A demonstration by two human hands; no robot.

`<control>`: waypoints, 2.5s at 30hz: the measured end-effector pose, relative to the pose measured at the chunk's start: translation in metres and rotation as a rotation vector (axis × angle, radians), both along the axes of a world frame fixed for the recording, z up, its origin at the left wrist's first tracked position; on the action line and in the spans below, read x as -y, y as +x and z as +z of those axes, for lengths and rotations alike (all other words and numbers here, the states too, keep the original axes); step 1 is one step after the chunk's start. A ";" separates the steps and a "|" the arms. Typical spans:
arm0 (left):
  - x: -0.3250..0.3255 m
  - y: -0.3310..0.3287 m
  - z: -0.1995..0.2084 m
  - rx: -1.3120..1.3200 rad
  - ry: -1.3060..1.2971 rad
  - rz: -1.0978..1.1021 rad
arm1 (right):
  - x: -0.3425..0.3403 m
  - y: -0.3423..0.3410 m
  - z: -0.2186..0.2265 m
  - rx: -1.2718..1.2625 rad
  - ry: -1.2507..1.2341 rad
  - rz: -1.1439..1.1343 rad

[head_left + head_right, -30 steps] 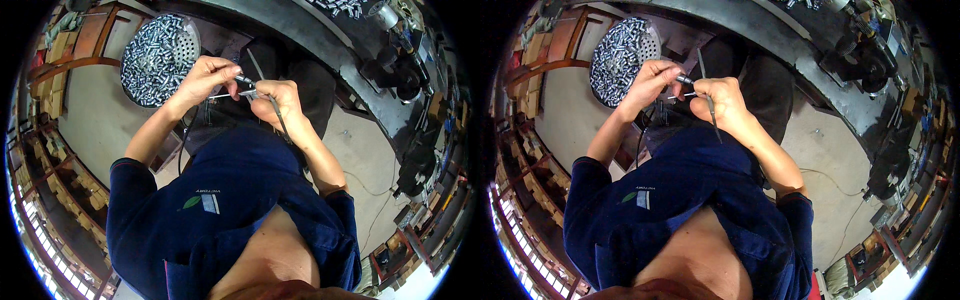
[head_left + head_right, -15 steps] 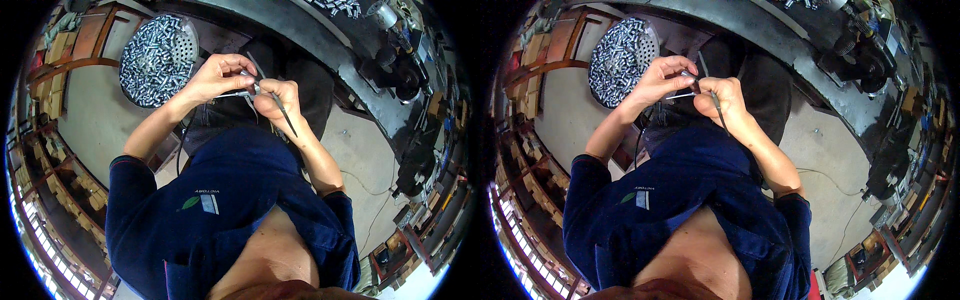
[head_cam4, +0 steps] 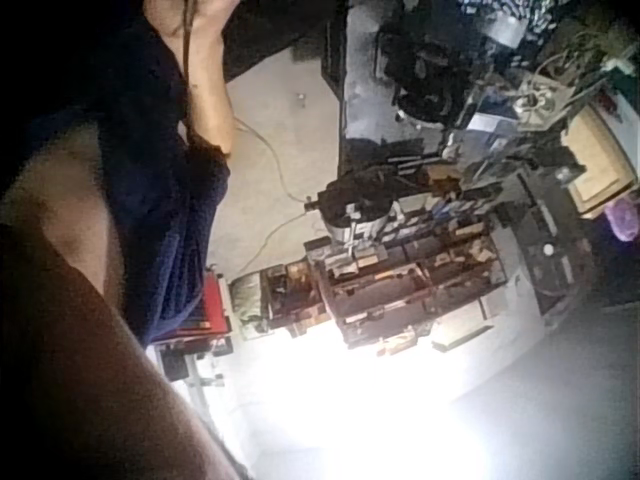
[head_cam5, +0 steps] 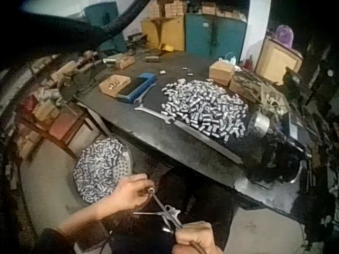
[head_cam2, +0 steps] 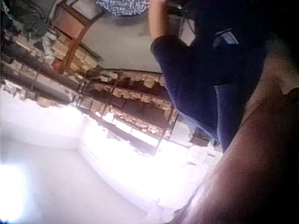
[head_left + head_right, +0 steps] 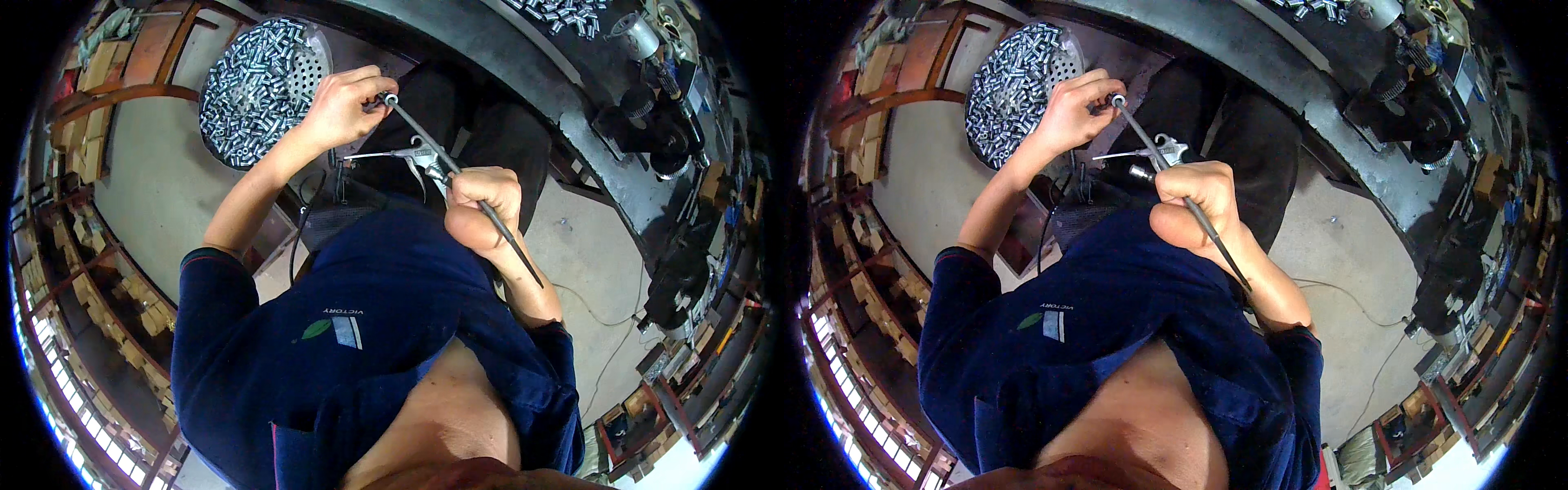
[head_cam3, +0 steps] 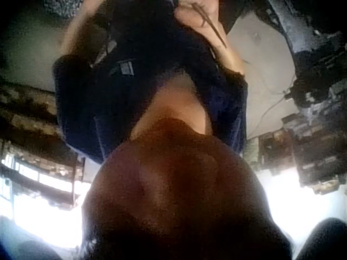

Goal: The person sits on the floor and repeatedly picks up small cylindrical metal parts from a perforated tray. They use a handheld air nozzle to blow air into the parts and then place them onto a nearby metal sheet. The process is repeated continuously for the duration of the clip.

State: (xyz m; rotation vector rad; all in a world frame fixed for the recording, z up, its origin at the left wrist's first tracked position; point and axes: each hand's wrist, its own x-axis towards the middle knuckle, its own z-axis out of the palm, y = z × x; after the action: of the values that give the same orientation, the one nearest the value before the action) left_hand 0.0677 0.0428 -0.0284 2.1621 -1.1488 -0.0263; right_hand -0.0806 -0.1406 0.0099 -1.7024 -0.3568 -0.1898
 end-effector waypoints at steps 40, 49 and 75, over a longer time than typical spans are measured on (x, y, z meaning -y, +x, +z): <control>-0.086 0.130 -0.030 -0.204 0.245 0.237 | 0.008 -0.013 -0.030 -0.225 0.120 -0.310; -0.116 0.084 -0.144 -0.057 0.752 0.290 | 0.002 -0.007 -0.023 -0.236 0.056 -0.245; -0.017 -0.017 -0.002 -1.305 -0.672 -0.160 | -0.001 0.021 -0.019 -0.187 0.001 -0.125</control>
State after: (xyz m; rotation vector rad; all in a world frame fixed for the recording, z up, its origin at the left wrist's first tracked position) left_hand 0.0507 0.0602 -0.0304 1.0246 -0.4086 -0.8492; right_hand -0.0593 -0.1397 -0.0090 -1.7273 -0.1117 -0.1202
